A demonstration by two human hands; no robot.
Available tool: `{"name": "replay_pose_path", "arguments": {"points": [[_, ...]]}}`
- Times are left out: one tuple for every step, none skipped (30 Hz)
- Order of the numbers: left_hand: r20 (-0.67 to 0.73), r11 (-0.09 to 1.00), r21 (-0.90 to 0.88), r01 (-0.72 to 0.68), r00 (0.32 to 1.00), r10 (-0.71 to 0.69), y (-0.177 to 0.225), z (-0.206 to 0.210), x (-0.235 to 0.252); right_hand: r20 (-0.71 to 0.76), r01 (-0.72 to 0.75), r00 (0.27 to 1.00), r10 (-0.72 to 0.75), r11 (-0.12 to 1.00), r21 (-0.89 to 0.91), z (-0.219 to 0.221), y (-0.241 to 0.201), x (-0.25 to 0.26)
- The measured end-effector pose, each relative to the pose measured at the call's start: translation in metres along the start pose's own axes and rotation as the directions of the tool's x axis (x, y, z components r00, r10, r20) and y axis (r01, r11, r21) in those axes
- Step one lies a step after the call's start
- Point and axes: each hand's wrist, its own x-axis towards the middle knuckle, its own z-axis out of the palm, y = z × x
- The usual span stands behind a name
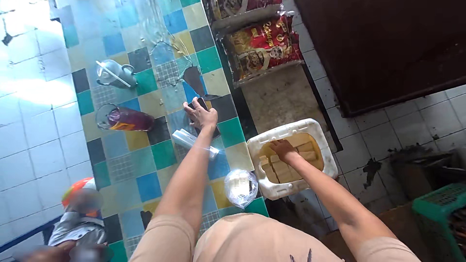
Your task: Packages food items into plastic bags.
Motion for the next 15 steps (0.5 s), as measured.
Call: {"name": "replay_pose_path", "arguments": {"points": [[0.030,1.000,0.017,-0.022,0.999,0.021,-0.001,-0.002,0.000,0.010,0.049,0.999,-0.049,0.999,0.017,0.003,-0.001,0.002],[0.063,0.999,0.030,-0.044,0.997,0.042,-0.002,-0.004,0.000,0.021,0.095,0.995,-0.096,0.994,0.051,0.008,-0.002,0.004],[0.081,0.997,0.031,-0.069,0.995,0.066,-0.004,-0.008,0.000,0.044,0.127,0.990,-0.131,0.988,0.091,0.013,-0.004,0.005],[0.086,0.995,0.031,-0.090,0.992,0.087,-0.007,-0.013,-0.001,0.071,0.132,0.987,-0.143,0.982,0.136,0.018,-0.006,0.006],[0.079,0.993,0.019,-0.116,0.990,0.114,-0.010,-0.020,-0.004,0.092,0.109,0.988,-0.128,0.977,0.183,0.024,-0.009,0.005],[0.058,0.988,0.002,-0.154,0.986,0.154,-0.014,-0.029,-0.009,0.106,0.074,0.989,-0.100,0.970,0.231,0.029,-0.011,0.003],[0.031,0.979,-0.018,-0.204,0.978,0.205,-0.018,-0.039,-0.017,0.116,0.039,0.991,-0.072,0.963,0.267,0.033,-0.014,-0.001],[0.000,0.964,-0.041,-0.264,0.964,0.264,-0.026,-0.050,-0.024,0.119,0.017,0.991,-0.054,0.956,0.294,0.036,-0.016,-0.005],[-0.039,0.942,-0.064,-0.328,0.945,0.326,-0.036,-0.061,-0.033,0.116,0.004,0.992,-0.043,0.949,0.315,0.039,-0.017,-0.009],[-0.081,0.920,-0.093,-0.382,0.923,0.375,-0.049,-0.071,-0.044,0.113,-0.005,0.993,-0.034,0.946,0.325,0.039,-0.019,-0.011],[-0.115,0.902,-0.119,-0.414,0.908,0.402,-0.064,-0.080,-0.056,0.106,-0.010,0.994,-0.026,0.945,0.326,0.039,-0.021,-0.013],[-0.146,0.896,-0.126,-0.425,0.902,0.407,-0.081,-0.088,-0.069,0.102,-0.014,0.995,-0.020,0.947,0.321,0.037,-0.023,-0.013],[-0.174,0.899,-0.135,-0.416,0.904,0.392,-0.096,-0.096,-0.083,0.109,-0.015,0.994,-0.019,0.953,0.304,0.036,-0.025,-0.013],[-0.197,0.905,-0.153,-0.397,0.910,0.366,-0.111,-0.103,-0.099,0.117,-0.005,0.993,-0.028,0.961,0.278,0.036,-0.026,-0.010],[-0.213,0.913,-0.172,-0.369,0.919,0.331,-0.124,-0.109,-0.115,0.127,0.010,0.991,-0.044,0.968,0.252,0.037,-0.027,-0.006]]}}
